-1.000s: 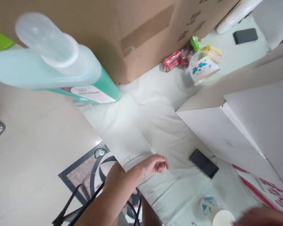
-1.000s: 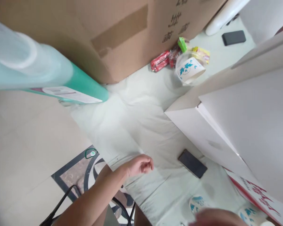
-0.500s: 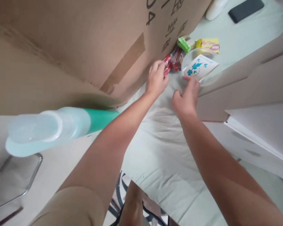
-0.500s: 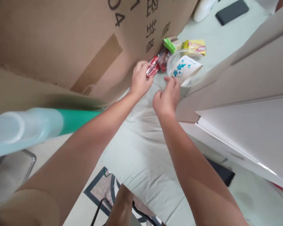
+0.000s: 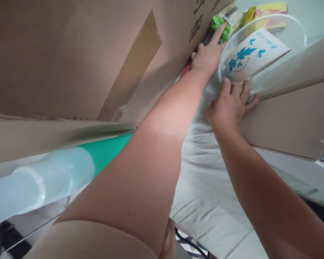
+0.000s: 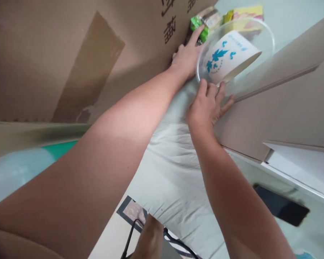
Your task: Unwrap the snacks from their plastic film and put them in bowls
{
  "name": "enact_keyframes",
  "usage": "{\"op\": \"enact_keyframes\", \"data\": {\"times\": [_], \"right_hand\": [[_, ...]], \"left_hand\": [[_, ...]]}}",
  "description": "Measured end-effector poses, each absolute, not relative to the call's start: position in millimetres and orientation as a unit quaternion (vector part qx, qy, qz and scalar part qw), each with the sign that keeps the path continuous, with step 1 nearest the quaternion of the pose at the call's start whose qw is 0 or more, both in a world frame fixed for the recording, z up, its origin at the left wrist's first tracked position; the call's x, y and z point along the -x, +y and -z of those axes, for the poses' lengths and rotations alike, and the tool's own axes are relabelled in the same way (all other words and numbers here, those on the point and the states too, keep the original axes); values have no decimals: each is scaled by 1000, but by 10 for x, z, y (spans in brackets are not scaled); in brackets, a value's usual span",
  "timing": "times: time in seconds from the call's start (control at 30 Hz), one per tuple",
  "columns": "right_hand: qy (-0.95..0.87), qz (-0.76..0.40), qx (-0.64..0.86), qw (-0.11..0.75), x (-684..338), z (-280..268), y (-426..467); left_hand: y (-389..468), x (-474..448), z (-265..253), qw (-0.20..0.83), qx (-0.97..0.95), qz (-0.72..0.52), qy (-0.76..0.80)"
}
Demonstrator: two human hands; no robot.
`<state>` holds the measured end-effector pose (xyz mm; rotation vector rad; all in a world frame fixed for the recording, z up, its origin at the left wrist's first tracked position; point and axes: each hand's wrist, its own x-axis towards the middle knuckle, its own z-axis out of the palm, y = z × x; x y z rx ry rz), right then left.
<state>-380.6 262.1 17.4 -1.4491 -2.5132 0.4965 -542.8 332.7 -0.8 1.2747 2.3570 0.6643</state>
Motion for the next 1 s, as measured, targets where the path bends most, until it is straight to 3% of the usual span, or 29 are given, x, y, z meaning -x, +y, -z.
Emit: {"op": "enact_keyframes", "data": {"times": [0.1,0.3,0.57,0.73,1.0], "right_hand": [[-851,-157,497,61,3867,-314,2619],[-861,-146,485,32,3870,-518,2365],[-903,-124,398,104,3384,-569,1749],[-948,-94,271,142,2883,-704,1431],[-963,-161,183,114,1592,-775,869]], "left_hand": [[3230,5358,29,242,-476,-160,830],[2844,5273,192,155,-487,-241,825],[1922,4858,52,160,-452,-220,850],[1145,4383,5,147,-402,-224,875],[186,3422,-32,142,-372,-244,884]]}}
